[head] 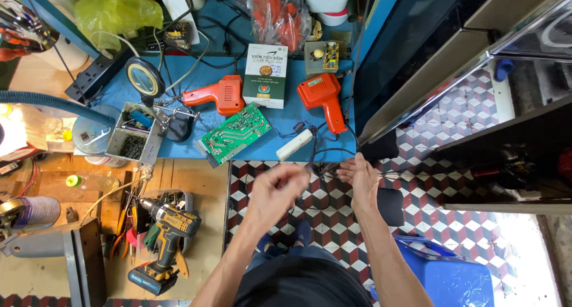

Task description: The person works at a cluttered workbench, handling a small black electronic component and connecting wires to a motor assembly. They use a multimeter to test connections and manipulate wires with their hands. The person also retrieves a component from a plastic bag and continues to adjust the wiring on the motor.

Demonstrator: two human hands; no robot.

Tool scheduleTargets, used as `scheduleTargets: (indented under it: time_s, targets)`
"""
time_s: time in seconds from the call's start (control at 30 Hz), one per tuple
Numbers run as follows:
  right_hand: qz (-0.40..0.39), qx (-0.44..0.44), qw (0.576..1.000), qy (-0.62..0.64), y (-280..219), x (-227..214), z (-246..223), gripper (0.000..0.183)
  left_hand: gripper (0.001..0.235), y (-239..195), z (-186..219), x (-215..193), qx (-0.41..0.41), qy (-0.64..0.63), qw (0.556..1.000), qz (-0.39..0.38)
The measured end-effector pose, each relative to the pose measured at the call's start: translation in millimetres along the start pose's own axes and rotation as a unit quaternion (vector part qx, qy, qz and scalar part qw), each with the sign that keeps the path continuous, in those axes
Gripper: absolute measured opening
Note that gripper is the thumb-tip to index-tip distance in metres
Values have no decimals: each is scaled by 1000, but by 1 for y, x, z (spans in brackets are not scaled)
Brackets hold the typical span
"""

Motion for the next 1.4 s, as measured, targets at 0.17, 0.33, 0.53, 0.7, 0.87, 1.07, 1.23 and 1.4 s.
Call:
scheduleTargets:
  time_s: [0.17, 0.33, 0.53, 0.7, 0.87, 1.07, 1.23, 1.4]
  targets:
    - [-47, 95, 984, 144, 36, 6, 0, 24, 22, -20, -49, 21, -149, -21, 988, -46]
    - [-151, -78, 983, 64, 24, 31, -105, 26, 20, -25, -89, -11, -187, -34, 981, 45]
    - [-206, -216, 946, -124, -58, 69, -215, 24, 19, -25, -106, -37, -172, -111, 973, 107]
    - [-210, -189, 913, -293, -106, 87, -213, 19, 18, -26, -102, -35, -172, -163, 963, 128]
    - [-279, -168, 914, -243, -140, 90, -172, 19, 18, -19, -99, -31, -144, -214, 959, 119]
    - [-155, -152, 947, -235, -148, 33, -141, 28, 19, -17, -105, -47, -152, -192, 956, 164]
    - [-173, -211, 955, -113, -139, 22, -144, 23, 17, -20, -108, -55, -187, -208, 940, 197]
    - [-128, -147, 953, -230, -130, 32, -143, 27, 16, -16, -90, -48, -158, -162, 960, 165]
Point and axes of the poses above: each hand's wrist, its own y-axis towards the middle knuckle, its own x-axis out of the palm, z = x × y, the point moved 10 cm from there along y, towards the middle knuckle, and after that the axes turned 14 degrees about -z, right-handed, at the moved point
